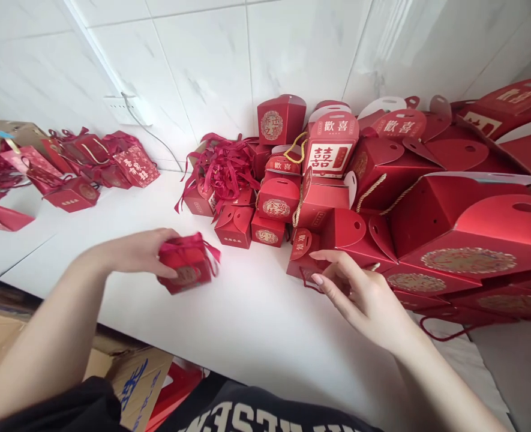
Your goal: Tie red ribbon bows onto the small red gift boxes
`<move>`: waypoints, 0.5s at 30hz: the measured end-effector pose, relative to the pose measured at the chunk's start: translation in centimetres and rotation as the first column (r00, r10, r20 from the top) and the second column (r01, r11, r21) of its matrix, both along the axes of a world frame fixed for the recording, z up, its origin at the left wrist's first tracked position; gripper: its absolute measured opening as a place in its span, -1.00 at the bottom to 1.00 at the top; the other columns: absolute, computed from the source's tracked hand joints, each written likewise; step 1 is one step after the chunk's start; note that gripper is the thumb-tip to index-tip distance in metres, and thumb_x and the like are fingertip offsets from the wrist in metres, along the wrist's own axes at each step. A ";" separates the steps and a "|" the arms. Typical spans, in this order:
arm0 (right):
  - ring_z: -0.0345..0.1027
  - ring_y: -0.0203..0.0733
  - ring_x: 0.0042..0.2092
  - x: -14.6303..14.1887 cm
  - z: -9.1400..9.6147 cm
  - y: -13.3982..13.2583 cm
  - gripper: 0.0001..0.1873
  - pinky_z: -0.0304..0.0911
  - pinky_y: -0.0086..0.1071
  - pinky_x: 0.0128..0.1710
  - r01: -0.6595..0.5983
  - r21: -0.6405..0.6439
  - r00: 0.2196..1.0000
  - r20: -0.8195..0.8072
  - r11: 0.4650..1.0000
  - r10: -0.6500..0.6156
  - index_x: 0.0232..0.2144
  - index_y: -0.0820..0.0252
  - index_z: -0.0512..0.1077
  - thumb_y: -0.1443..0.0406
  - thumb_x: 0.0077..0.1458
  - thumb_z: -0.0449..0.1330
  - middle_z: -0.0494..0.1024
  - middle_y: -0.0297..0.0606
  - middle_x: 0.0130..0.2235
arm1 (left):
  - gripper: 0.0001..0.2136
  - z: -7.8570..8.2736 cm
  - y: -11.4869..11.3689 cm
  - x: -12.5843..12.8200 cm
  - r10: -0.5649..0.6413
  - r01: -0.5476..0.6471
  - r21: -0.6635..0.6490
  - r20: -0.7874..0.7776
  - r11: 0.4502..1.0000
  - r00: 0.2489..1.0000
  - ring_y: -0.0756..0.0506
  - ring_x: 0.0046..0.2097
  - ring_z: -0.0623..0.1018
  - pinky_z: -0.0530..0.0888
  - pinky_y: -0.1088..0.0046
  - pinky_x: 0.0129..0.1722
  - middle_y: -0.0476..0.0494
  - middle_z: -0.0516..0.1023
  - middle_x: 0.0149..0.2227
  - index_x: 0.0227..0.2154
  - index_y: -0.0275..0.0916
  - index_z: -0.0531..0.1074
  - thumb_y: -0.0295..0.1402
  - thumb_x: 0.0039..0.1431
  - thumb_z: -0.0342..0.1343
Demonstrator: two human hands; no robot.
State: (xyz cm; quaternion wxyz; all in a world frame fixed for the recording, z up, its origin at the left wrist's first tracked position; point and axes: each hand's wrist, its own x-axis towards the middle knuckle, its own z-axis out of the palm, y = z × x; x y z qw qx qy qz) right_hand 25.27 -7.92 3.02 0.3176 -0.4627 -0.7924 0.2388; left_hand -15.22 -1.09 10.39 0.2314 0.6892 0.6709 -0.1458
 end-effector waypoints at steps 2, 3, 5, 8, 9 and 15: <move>0.40 -0.31 -0.44 -0.2 -0.2 0.3 -0.74 0.27 -0.48 -0.41 -0.012 0.001 1.000 0.024 1.000 0.012 0.05 0.07 0.25 0.22 0.34 0.05 0.53 -0.40 -0.38 | -0.22 0.2 2.0 -5.0 0.133 -0.134 -0.024 -0.035 0.991 0.990 -0.21 -0.04 0.56 0.45 0.44 -0.15 -0.16 0.56 0.00 0.10 -0.27 0.29 0.11 -0.14 0.25; 0.41 -0.29 -0.43 -0.3 -0.3 0.4 -0.74 0.28 -0.46 -0.40 -0.021 0.000 0.999 0.038 1.000 0.021 0.05 0.07 0.25 0.22 0.34 0.04 0.54 -0.38 -0.37 | -0.16 0.0 3.0 -7.4 0.187 -0.185 0.030 -0.070 0.982 0.980 -0.23 0.00 0.54 0.44 0.43 -0.11 -0.19 0.54 0.04 0.13 -0.30 0.28 0.15 -0.16 0.25; 0.43 -0.25 -0.41 -0.5 -0.5 0.6 -0.73 0.30 -0.44 -0.38 -0.035 -0.003 0.997 0.066 0.999 0.035 0.06 0.08 0.25 0.22 0.34 0.03 0.54 -0.37 -0.37 | 0.07 -1.0 4.9 -11.6 0.358 -0.320 0.237 -0.141 0.917 0.923 -0.31 0.14 0.44 0.41 0.39 -0.04 -0.39 0.35 0.22 0.25 -0.47 0.08 0.16 -0.23 0.27; 0.45 -0.23 -0.39 -0.6 -0.6 0.7 -0.73 0.33 -0.41 -0.35 -0.031 -0.006 0.996 0.089 0.999 0.031 0.07 0.06 0.24 0.21 0.35 0.01 0.56 -0.37 -0.36 | 0.29 -3.2 6.9 -15.3 0.603 -0.463 0.533 -0.117 0.708 0.789 -0.48 0.39 -0.05 0.27 0.12 0.16 -0.59 -0.30 0.41 0.34 -0.53 -0.40 0.19 -0.18 0.23; 0.46 -0.23 -0.39 -0.6 -0.6 0.6 -0.73 0.33 -0.41 -0.36 -0.026 -0.007 0.995 0.091 1.000 0.026 0.07 0.06 0.23 0.21 0.35 0.01 0.56 -0.37 -0.35 | 0.30 -3.9 7.3 -15.8 0.640 -0.502 0.538 -0.092 0.677 0.763 -0.48 0.41 -0.18 0.22 0.05 0.19 -0.60 -0.44 0.41 0.33 -0.52 -0.49 0.18 -0.15 0.23; 0.46 -0.25 -0.39 -0.5 0.1 0.4 -0.73 0.31 -0.45 -0.37 -0.023 0.003 0.995 0.094 1.000 0.022 0.06 0.09 0.25 0.24 0.35 0.02 0.58 -0.34 -0.33 | 0.12 -4.4 10.3 -12.0 0.538 -0.388 0.607 -0.079 0.694 0.839 -0.41 0.42 -0.32 0.06 -0.11 0.25 -0.50 -0.61 0.40 0.35 -0.44 -0.45 0.10 0.05 0.15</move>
